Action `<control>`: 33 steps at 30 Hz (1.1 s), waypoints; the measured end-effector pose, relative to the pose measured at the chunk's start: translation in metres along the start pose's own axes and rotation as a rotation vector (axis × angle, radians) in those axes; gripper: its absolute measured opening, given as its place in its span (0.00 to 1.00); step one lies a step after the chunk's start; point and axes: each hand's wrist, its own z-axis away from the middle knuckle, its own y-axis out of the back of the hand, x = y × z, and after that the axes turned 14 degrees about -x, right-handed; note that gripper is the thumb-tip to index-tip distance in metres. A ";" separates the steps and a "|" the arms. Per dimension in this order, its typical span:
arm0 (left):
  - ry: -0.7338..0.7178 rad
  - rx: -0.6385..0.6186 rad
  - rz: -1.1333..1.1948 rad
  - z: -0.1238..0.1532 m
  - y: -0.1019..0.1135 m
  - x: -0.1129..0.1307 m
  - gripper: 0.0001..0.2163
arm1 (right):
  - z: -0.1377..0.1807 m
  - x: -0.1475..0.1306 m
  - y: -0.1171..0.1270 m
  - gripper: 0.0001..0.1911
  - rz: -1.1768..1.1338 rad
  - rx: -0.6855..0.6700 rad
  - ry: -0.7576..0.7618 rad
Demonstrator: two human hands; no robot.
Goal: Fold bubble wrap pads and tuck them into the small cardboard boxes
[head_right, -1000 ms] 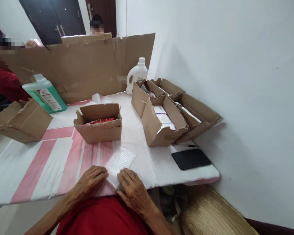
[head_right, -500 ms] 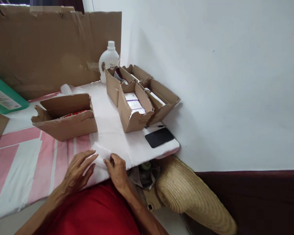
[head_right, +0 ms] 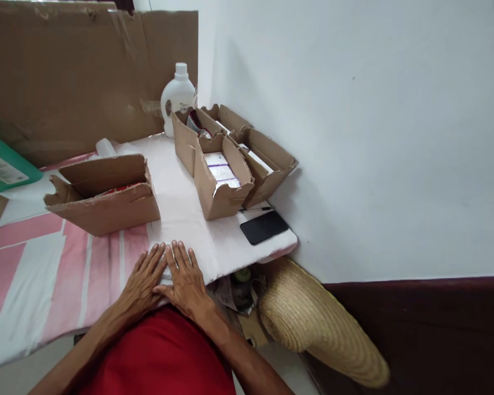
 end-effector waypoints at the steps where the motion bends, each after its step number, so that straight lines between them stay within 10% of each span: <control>1: -0.001 -0.002 0.019 0.000 0.001 -0.001 0.40 | 0.000 0.002 -0.002 0.45 0.011 -0.019 -0.017; 10: -0.068 -0.022 0.136 -0.002 0.023 -0.020 0.26 | 0.004 0.023 0.015 0.42 -0.009 -0.030 0.024; 16: -0.112 0.080 0.206 -0.011 0.058 -0.022 0.22 | -0.009 0.022 0.037 0.20 -0.150 0.194 0.183; 23: 0.234 0.602 0.003 -0.013 0.147 -0.055 0.33 | -0.054 0.004 0.181 0.06 -0.379 0.471 0.199; 26: 0.417 0.636 -0.096 -0.010 0.154 -0.084 0.33 | -0.097 -0.001 0.231 0.06 -0.206 0.595 0.282; 33: 0.213 0.616 -0.065 0.017 0.120 -0.097 0.19 | -0.210 -0.017 0.224 0.13 0.403 0.204 0.638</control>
